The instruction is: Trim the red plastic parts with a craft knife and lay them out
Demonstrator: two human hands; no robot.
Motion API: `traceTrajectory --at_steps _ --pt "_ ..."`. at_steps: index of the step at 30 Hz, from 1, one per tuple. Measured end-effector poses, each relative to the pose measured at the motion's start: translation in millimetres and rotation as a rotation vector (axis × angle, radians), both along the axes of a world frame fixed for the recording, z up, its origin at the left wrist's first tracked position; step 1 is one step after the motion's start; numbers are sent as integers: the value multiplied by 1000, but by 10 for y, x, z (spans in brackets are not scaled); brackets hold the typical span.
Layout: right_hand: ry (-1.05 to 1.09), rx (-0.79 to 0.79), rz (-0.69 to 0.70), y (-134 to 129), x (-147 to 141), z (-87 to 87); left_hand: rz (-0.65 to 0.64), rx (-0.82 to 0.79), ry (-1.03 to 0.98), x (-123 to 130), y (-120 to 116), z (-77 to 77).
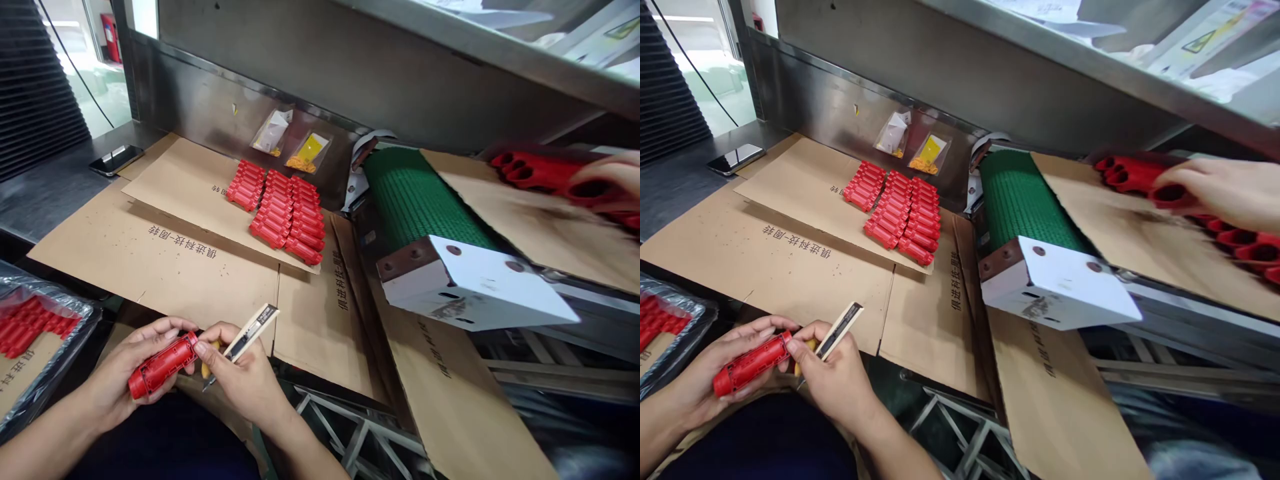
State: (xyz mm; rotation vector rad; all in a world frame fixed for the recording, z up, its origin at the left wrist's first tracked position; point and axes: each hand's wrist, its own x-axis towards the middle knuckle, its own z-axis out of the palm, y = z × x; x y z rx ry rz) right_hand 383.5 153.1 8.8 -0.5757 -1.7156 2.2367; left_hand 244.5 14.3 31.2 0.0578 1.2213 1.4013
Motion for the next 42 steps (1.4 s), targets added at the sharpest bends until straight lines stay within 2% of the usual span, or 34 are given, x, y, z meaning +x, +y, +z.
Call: traceTrajectory --at_steps 4,10,21,23,24,25,27,28,31,33,35,37,38,40,42 --pt "-67 56 -115 17 2 -20 -48 -14 -72 -39 -68 42" --pt "-115 11 -109 -7 17 -62 60 14 -168 -63 -159 91" --pt "-89 217 -141 -18 21 -77 73 -51 -129 -42 -91 32" --pt "-61 263 -170 2 35 -115 72 -65 69 -174 -84 62" --pt "-45 275 -200 20 46 -137 78 -88 300 -299 -76 87" --pt "-32 278 -229 41 61 -158 95 -123 592 -461 -65 118" --pt "-17 281 -280 87 98 -195 169 -290 1396 -858 -42 189" --pt "-10 283 -290 106 120 -212 226 -366 1589 -1059 -35 225" --pt "0 265 -319 127 202 -262 251 -482 1836 -1481 -29 306" --pt "-4 245 -347 117 268 -306 202 -522 1920 -1544 -9 343" --pt "-6 244 -396 110 329 -357 205 -524 2004 -1483 89 385" --pt "-2 282 -451 123 371 -401 181 -447 2140 -1372 353 432" --pt "1 315 -474 137 385 -414 86 -383 2213 -1314 567 450" --pt "13 386 -471 172 405 -414 -245 -227 2270 -1205 1144 456" --pt "44 438 -415 197 429 -387 -375 -117 2277 -1125 1819 421"
